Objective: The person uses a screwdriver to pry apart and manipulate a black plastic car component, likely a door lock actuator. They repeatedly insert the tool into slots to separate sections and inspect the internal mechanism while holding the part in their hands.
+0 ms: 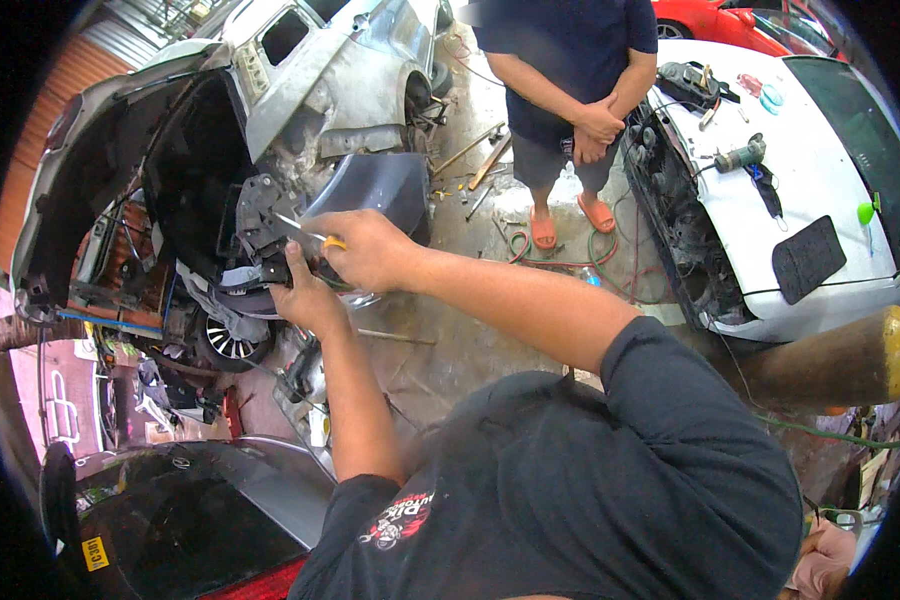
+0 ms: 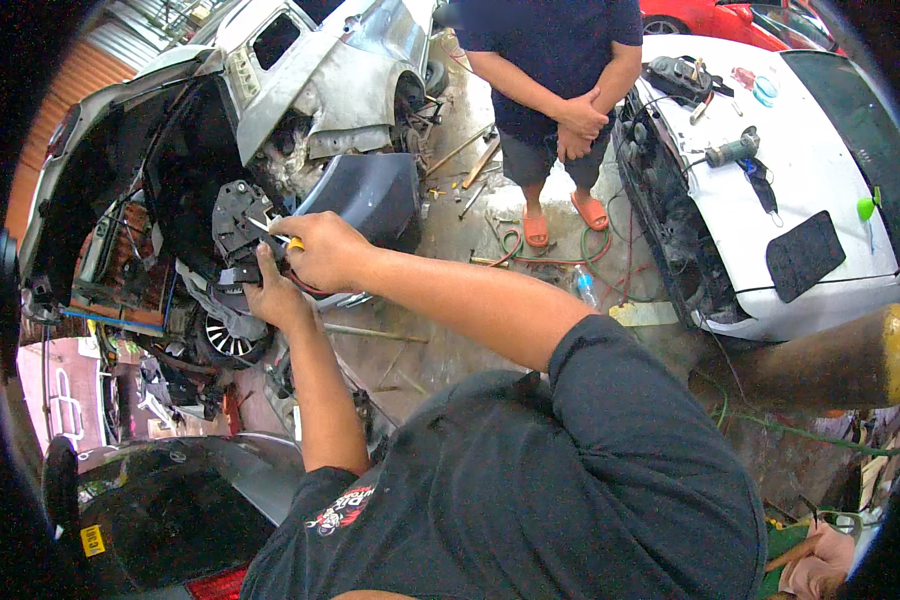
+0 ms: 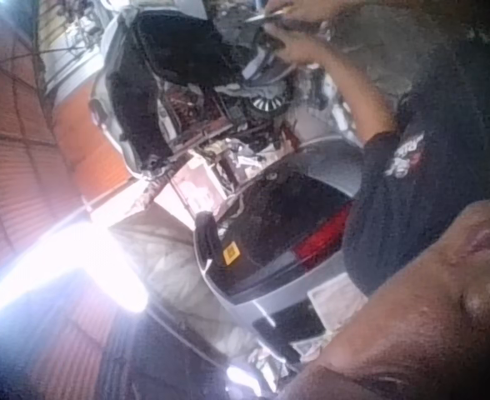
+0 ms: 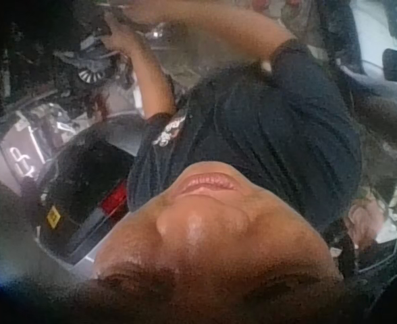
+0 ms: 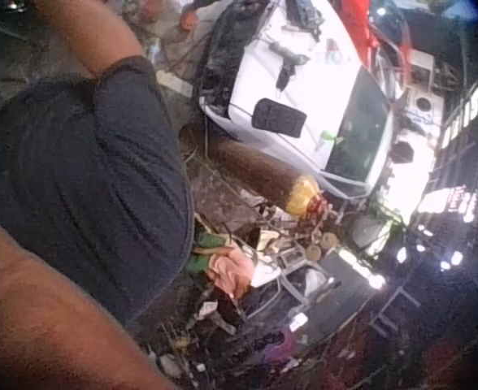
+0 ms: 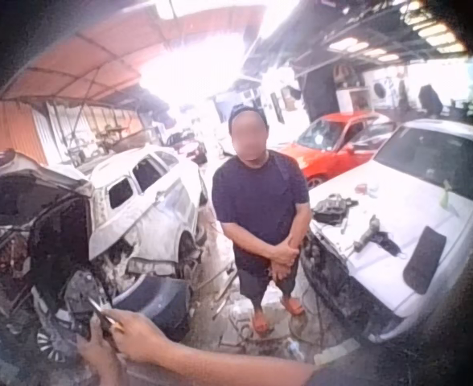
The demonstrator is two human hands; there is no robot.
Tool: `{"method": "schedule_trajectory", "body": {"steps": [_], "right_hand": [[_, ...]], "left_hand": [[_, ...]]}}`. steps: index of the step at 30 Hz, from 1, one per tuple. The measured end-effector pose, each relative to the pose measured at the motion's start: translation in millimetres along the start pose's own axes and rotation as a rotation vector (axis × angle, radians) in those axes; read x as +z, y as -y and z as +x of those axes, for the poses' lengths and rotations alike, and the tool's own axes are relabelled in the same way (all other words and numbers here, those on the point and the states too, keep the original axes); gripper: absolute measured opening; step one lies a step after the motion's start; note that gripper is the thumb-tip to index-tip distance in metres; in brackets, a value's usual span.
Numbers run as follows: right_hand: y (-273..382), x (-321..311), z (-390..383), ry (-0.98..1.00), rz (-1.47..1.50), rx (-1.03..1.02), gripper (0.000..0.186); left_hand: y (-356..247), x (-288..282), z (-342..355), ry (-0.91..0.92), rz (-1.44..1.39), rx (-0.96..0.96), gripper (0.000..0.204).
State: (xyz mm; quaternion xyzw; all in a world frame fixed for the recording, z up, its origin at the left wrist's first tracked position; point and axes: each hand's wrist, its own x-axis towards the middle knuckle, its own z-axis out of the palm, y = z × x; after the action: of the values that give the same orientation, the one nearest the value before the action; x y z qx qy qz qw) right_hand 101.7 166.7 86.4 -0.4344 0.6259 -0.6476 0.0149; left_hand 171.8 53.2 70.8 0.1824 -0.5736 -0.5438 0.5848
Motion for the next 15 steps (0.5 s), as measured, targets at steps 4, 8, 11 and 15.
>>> {"method": "schedule_trajectory", "body": {"steps": [4, 8, 11, 15], "right_hand": [[-13.5, -5.9, 4.1, -0.044, -0.014, 0.009, 0.044], [-30.6, -1.5, -1.5, -0.183, 0.045, -0.052, 0.048], [-42.1, -13.0, 0.7, -0.069, 0.287, 0.328, 0.045], [-49.3, -18.8, -3.5, 0.115, 0.708, 0.594, 0.05]], "left_hand": [[10.9, -6.6, 6.1, -0.059, 0.11, -0.002, 0.033], [10.4, -6.6, 2.9, 0.039, -0.034, -0.067, 0.038], [-5.1, -2.3, -9.7, -0.059, -0.109, -0.214, 0.037], [-14.6, -14.9, -26.4, 0.007, -0.258, -0.434, 0.045]]}}
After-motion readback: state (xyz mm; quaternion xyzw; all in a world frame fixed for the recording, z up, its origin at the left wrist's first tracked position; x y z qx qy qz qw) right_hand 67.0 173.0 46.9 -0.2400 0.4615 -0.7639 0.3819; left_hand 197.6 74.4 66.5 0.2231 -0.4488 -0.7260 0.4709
